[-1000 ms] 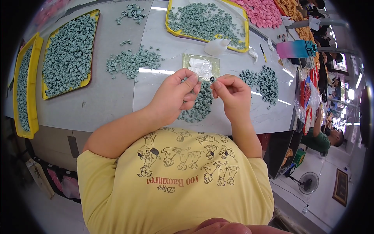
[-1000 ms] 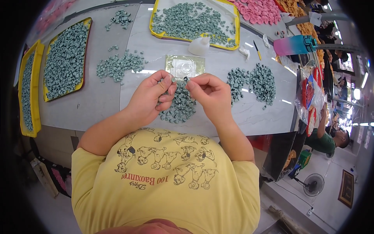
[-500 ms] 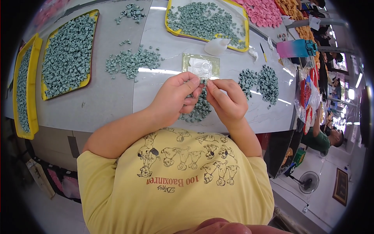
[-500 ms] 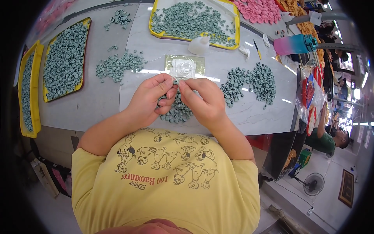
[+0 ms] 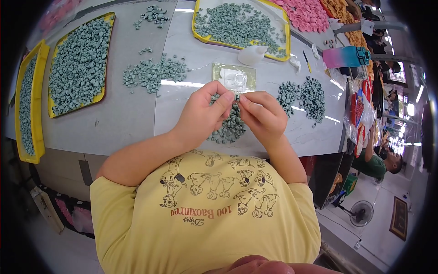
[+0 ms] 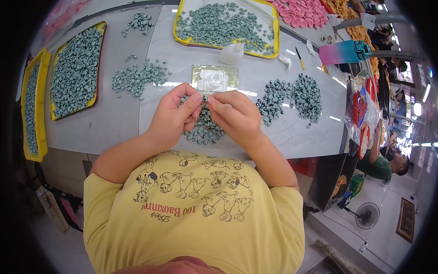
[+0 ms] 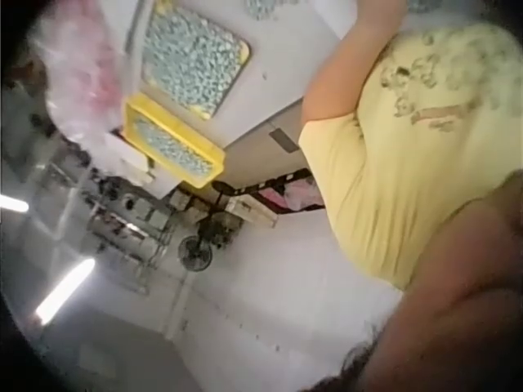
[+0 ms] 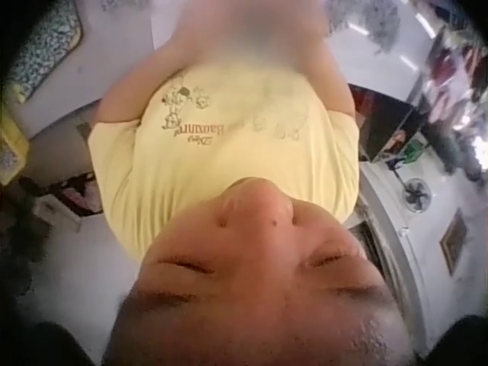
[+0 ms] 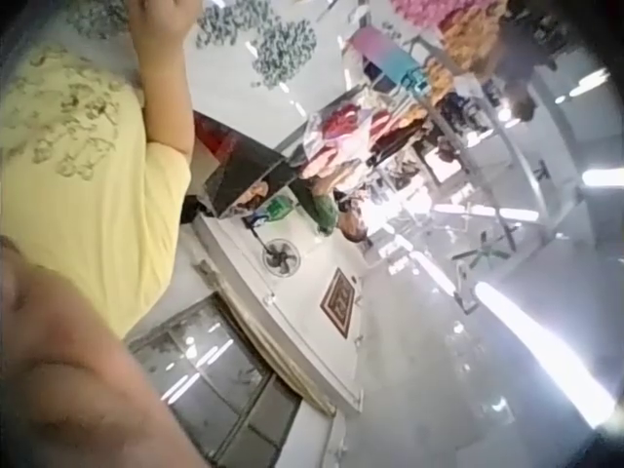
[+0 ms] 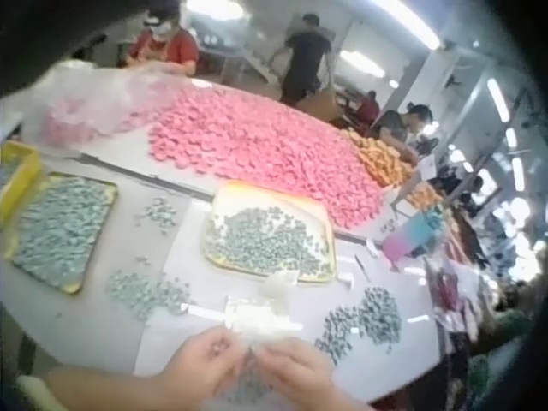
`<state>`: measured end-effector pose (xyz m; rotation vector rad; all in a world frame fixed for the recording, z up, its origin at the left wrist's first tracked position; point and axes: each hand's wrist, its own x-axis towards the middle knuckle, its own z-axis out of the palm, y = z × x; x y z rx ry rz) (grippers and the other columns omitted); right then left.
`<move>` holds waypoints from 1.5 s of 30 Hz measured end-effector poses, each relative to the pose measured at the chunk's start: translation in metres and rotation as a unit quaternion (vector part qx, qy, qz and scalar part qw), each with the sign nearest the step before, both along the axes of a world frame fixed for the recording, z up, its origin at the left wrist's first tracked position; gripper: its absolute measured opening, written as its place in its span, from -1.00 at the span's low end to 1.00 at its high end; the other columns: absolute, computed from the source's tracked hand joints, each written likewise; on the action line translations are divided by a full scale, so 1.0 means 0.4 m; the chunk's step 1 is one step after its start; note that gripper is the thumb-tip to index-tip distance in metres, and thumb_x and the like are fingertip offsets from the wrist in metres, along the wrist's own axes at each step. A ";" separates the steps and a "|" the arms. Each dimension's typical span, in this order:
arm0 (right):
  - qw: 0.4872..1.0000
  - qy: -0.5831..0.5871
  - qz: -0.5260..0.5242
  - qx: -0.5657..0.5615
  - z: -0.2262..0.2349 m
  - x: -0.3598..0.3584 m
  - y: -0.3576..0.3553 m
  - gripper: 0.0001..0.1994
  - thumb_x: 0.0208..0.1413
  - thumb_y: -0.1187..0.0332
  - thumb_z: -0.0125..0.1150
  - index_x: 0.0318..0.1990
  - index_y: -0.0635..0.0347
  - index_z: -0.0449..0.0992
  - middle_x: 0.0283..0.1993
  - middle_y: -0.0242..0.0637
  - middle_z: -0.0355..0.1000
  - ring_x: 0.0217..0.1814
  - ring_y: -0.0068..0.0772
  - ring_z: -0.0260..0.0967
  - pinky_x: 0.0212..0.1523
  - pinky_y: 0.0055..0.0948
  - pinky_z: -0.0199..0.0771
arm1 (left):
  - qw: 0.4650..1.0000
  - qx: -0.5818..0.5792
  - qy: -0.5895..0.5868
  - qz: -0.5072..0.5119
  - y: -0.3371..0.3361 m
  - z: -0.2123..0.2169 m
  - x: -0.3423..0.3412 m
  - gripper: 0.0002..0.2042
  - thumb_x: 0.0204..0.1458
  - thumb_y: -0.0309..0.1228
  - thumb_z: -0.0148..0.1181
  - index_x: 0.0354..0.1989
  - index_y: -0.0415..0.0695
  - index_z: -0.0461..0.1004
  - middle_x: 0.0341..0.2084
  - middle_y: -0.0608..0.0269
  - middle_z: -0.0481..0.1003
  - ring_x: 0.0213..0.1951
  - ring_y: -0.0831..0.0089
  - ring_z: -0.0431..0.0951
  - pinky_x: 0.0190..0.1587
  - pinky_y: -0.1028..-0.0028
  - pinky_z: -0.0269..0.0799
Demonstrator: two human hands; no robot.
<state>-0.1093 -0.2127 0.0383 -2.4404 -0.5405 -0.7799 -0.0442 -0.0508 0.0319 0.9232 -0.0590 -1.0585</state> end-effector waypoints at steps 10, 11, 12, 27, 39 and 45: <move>0.979 0.060 -0.078 0.178 -0.026 -0.025 0.020 -0.77 -0.28 0.71 0.27 -0.37 0.30 0.52 -0.38 -0.21 0.46 -0.39 -0.43 0.41 -0.40 -0.58 0.39 | 0.981 0.059 -0.179 0.041 -0.015 -0.001 -0.016 -0.85 0.10 -0.36 0.02 -0.41 -0.18 0.32 -0.63 0.44 0.34 -0.53 0.73 0.31 -0.49 0.66 0.23; 0.978 0.070 -0.081 0.180 -0.025 -0.025 0.018 -0.77 -0.27 0.69 0.27 -0.36 0.30 0.52 -0.38 -0.22 0.47 -0.39 -0.45 0.41 -0.38 -0.59 0.38 | 0.981 0.059 -0.180 0.041 -0.016 -0.001 -0.016 -0.85 0.10 -0.36 0.02 -0.41 -0.18 0.32 -0.63 0.44 0.34 -0.53 0.73 0.31 -0.49 0.66 0.23; 0.978 0.070 -0.081 0.179 -0.017 -0.024 0.008 -0.77 -0.27 0.69 0.27 -0.36 0.30 0.52 -0.38 -0.22 0.47 -0.39 -0.45 0.41 -0.38 -0.59 0.38 | 0.982 0.070 -0.171 0.033 -0.017 -0.001 -0.015 -0.84 0.10 -0.35 0.03 -0.41 -0.18 0.32 -0.64 0.43 0.34 -0.54 0.72 0.31 -0.50 0.65 0.23; 0.874 0.398 -0.271 -0.060 0.031 -0.056 -0.215 -0.83 -0.08 0.53 0.17 -0.27 0.26 0.50 -0.34 -0.18 0.44 -0.37 -0.35 0.41 -0.31 -0.49 0.38 | 0.992 0.085 0.003 -0.096 -0.027 -0.008 0.002 -0.79 0.12 -0.31 0.00 -0.34 -0.23 0.40 -0.61 0.46 0.26 -0.65 0.73 0.14 -0.66 0.67 0.03; 0.871 0.399 -0.288 -0.016 0.046 -0.034 -0.161 -0.82 -0.16 0.58 0.15 -0.31 0.27 0.49 -0.40 -0.25 0.35 -0.36 -0.38 0.36 -0.33 -0.49 0.37 | 0.997 0.028 0.056 0.039 -0.026 -0.012 0.007 -0.84 0.11 -0.45 -0.05 -0.20 -0.28 0.32 -0.47 0.32 0.32 -0.63 0.74 0.11 -0.65 0.69 0.01; 0.914 0.355 -0.190 0.052 0.068 -0.026 -0.115 -0.77 -0.18 0.63 0.17 -0.29 0.23 0.51 -0.36 -0.31 0.36 -0.38 -0.50 0.36 -0.34 -0.57 0.37 | 0.998 0.014 0.065 0.011 -0.028 -0.023 0.004 -0.82 0.11 -0.40 0.00 -0.23 -0.27 0.34 -0.46 0.29 0.35 -0.64 0.75 0.12 -0.66 0.70 0.03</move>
